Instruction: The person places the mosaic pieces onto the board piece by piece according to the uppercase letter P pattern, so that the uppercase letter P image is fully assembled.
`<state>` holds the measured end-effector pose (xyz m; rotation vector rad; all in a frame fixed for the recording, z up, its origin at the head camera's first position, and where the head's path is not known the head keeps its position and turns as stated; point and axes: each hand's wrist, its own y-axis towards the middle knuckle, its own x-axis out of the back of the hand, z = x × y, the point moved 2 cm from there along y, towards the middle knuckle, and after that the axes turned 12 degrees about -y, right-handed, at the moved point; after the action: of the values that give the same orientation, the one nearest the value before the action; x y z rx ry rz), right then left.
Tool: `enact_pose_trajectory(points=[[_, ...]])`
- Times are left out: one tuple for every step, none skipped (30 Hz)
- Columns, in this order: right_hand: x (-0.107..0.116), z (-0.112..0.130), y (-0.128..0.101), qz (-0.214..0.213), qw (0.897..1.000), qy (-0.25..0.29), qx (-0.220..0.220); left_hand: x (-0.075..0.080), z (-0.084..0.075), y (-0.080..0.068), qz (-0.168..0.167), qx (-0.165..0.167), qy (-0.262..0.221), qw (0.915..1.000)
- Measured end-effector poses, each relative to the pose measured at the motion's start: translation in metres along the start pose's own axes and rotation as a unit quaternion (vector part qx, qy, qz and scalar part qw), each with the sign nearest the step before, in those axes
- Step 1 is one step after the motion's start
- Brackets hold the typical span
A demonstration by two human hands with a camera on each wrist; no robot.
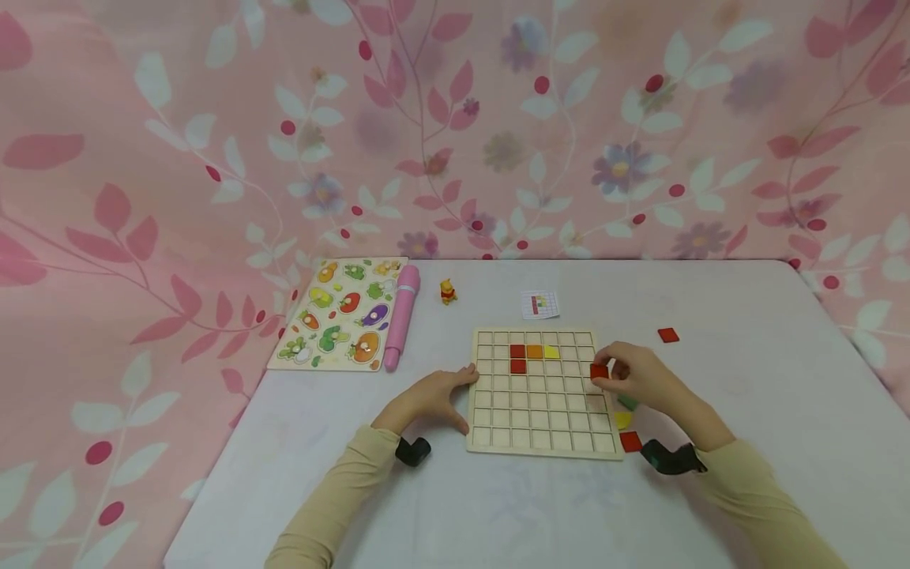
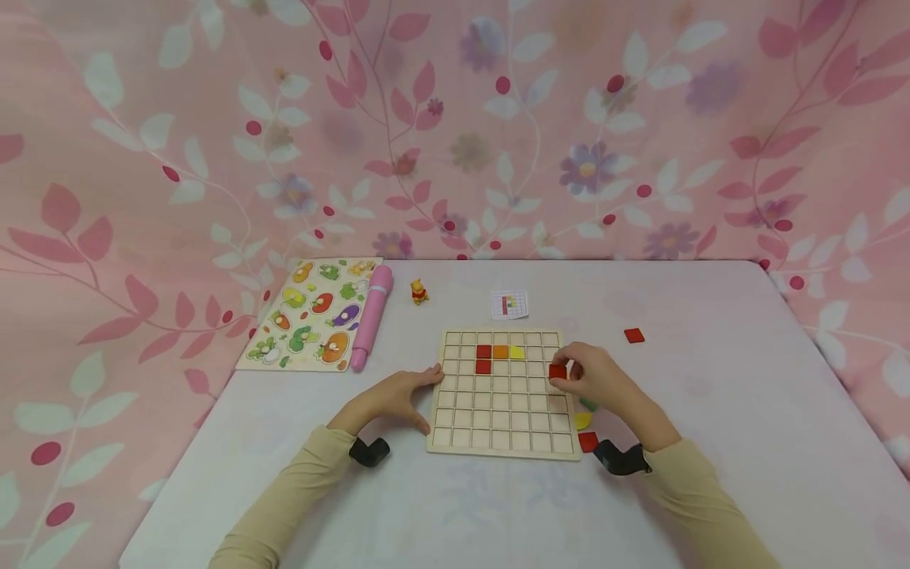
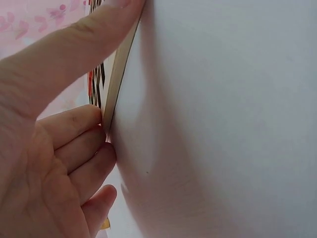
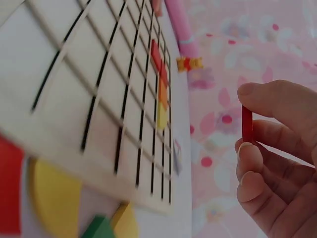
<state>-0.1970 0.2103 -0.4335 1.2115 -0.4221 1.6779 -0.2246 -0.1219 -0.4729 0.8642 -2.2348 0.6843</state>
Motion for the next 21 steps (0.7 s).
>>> enact_pose_trajectory(points=[[-0.002,0.003,0.005,0.001,1.000,0.003,0.007,0.001,-0.001,0.000,0.000,0.002,0.000,1.0000],[-0.005,0.005,0.010,0.004,1.000,0.008,0.010,0.001,-0.002,0.000,0.000,0.002,0.003,1.0000],[-0.008,0.008,0.015,0.007,1.000,0.015,0.018,0.001,-0.002,-0.001,-0.001,0.002,0.005,1.0000],[-0.012,0.010,0.019,0.012,0.999,0.021,0.024,0.002,-0.003,-0.001,-0.001,0.004,0.007,1.0000],[-0.016,0.012,0.024,0.017,0.999,0.028,0.028,0.002,-0.004,-0.002,-0.001,0.006,0.008,0.9999],[-0.021,0.015,0.029,0.022,0.998,0.037,0.034,0.003,-0.004,-0.002,0.000,0.009,0.008,0.9999],[-0.026,0.018,0.033,0.028,0.998,0.045,0.037,0.003,-0.004,-0.003,0.000,0.009,0.007,0.9999],[-0.030,0.020,0.036,0.032,0.997,0.050,0.042,0.003,-0.004,-0.003,0.000,0.008,0.007,0.9999],[-0.034,0.023,0.040,0.034,0.997,0.053,0.048,0.003,-0.004,-0.003,0.000,0.007,0.006,1.0000],[-0.037,0.026,0.044,0.035,0.996,0.055,0.053,0.003,-0.004,-0.003,0.000,0.008,0.005,1.0000],[-0.040,0.029,0.047,0.034,0.996,0.057,0.059,0.003,-0.004,-0.002,0.000,0.006,0.004,1.0000],[-0.042,0.032,0.051,0.034,0.996,0.056,0.064,0.003,-0.004,-0.002,-0.001,0.004,0.004,1.0000],[-0.045,0.033,0.054,0.033,0.995,0.056,0.069,0.002,-0.003,-0.001,-0.003,0.002,0.005,1.0000],[-0.048,0.034,0.058,0.034,0.995,0.056,0.072,0.002,-0.003,0.000,-0.003,0.002,0.006,1.0000],[-0.051,0.035,0.061,0.036,0.995,0.057,0.075,0.002,-0.003,0.001,-0.003,0.003,0.006,1.0000],[-0.054,0.036,0.064,0.041,0.995,0.057,0.075,0.002,-0.002,0.001,-0.003,0.004,0.006,1.0000],[-0.058,0.035,0.066,0.048,0.994,0.059,0.073,0.001,-0.002,0.002,-0.003,0.005,0.007,1.0000],[-0.062,0.035,0.069,0.055,0.994,0.058,0.069,0.001,-0.002,0.002,-0.002,0.005,0.007,1.0000],[-0.066,0.034,0.070,0.061,0.994,0.058,0.064,0.001,-0.002,0.003,-0.002,0.005,0.006,1.0000],[-0.070,0.033,0.072,0.066,0.994,0.057,0.063,0.001,-0.002,0.003,-0.003,0.006,0.004,1.0000],[-0.074,0.033,0.073,0.071,0.994,0.053,0.063,0.001,-0.002,0.003,-0.003,0.007,0.004,1.0000]])
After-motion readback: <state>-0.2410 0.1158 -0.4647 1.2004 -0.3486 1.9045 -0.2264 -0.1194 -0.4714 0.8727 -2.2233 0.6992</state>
